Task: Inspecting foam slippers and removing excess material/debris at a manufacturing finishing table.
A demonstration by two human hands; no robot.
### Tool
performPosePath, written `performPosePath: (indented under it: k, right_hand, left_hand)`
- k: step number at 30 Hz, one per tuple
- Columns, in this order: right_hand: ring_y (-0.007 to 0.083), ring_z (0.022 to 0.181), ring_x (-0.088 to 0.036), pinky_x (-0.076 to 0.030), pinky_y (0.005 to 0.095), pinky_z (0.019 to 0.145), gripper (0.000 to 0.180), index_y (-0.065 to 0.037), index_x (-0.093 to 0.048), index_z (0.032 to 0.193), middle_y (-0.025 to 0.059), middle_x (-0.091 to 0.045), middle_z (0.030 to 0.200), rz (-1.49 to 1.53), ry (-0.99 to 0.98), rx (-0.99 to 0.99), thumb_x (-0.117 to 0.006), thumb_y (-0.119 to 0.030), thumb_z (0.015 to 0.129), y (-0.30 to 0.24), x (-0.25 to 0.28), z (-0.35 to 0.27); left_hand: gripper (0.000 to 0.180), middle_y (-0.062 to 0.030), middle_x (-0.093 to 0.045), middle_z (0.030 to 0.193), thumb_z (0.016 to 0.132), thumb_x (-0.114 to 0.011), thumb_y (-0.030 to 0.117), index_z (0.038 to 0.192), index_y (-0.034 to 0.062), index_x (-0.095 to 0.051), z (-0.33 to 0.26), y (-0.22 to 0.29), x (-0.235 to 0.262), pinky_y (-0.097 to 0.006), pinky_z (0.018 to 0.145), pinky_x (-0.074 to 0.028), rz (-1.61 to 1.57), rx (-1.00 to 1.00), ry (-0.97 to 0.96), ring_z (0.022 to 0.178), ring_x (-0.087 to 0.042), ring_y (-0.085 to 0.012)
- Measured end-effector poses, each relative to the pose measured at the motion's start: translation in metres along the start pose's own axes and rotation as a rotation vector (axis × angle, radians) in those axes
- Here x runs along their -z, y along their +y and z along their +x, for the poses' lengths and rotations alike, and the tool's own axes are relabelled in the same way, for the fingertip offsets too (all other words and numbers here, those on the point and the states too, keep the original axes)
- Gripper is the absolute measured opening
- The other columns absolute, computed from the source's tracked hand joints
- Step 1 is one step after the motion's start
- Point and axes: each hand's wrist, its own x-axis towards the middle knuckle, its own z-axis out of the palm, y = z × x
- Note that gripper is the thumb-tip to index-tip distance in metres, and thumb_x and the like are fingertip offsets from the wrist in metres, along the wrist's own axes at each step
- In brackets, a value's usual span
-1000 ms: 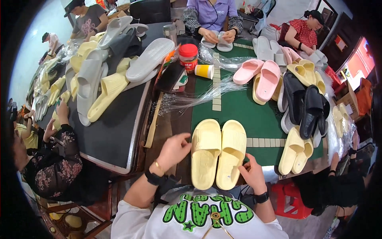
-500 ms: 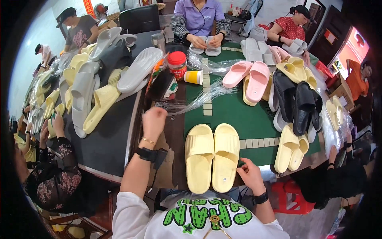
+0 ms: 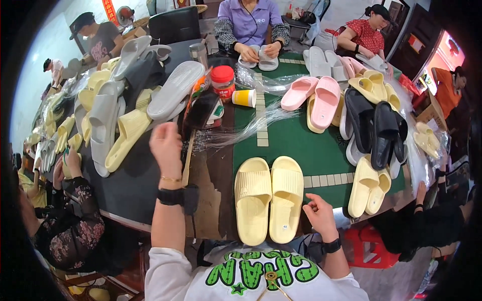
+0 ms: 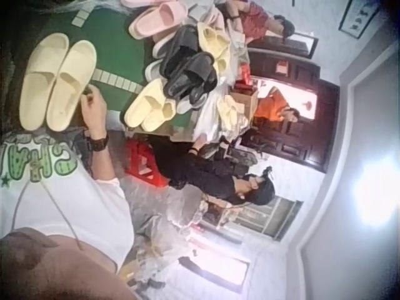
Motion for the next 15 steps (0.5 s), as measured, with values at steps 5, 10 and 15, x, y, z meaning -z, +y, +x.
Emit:
performPosePath:
  k: [5, 10, 15]
  right_hand:
    - [0.0090, 0.064, -0.057, -0.048, 0.0243, 0.060, 0.034, 0.001, -0.061, 0.116, 0.0060, -0.064, 0.077, 0.022, -0.001, 0.009, -0.067, -0.007, 0.083, 0.007, 0.003, 0.001]
    - [0.0072, 0.067, -0.057, -0.048, 0.0229, 0.060, 0.029, 0.000, -0.063, 0.114, 0.0044, -0.064, 0.077, 0.168, 0.150, 0.141, -0.060, -0.001, 0.085, -0.014, 0.007, -0.003]
    - [0.0148, 0.066, -0.063, -0.050, 0.0263, 0.060, 0.042, 0.000, -0.056, 0.122, 0.0080, -0.067, 0.081, 0.106, 0.170, 0.556, -0.062, 0.005, 0.081, -0.058, 0.002, -0.015]
  left_hand:
    - [0.012, 0.0031, -0.055, 0.065, 0.093, -0.063, 0.014, 0.092, 0.0026, -0.063, -0.013, -0.003, 0.002, -0.018, 0.044, -0.034, 0.074, -0.006, -0.173, 0.051, -0.046, -0.0020]
    - [0.007, -0.0005, -0.059, 0.068, 0.091, -0.064, 0.007, 0.090, 0.0004, -0.063, -0.049, 0.030, -0.007, -0.021, 0.048, -0.038, 0.121, -0.089, -0.158, 0.054, -0.049, -0.0035]
    - [0.009, -0.0102, -0.060, 0.070, 0.079, -0.068, 0.000, 0.086, 0.0042, -0.065, -0.117, 0.028, -0.028, -0.033, 0.051, -0.046, 0.567, -0.801, -0.461, 0.056, -0.058, -0.0225]
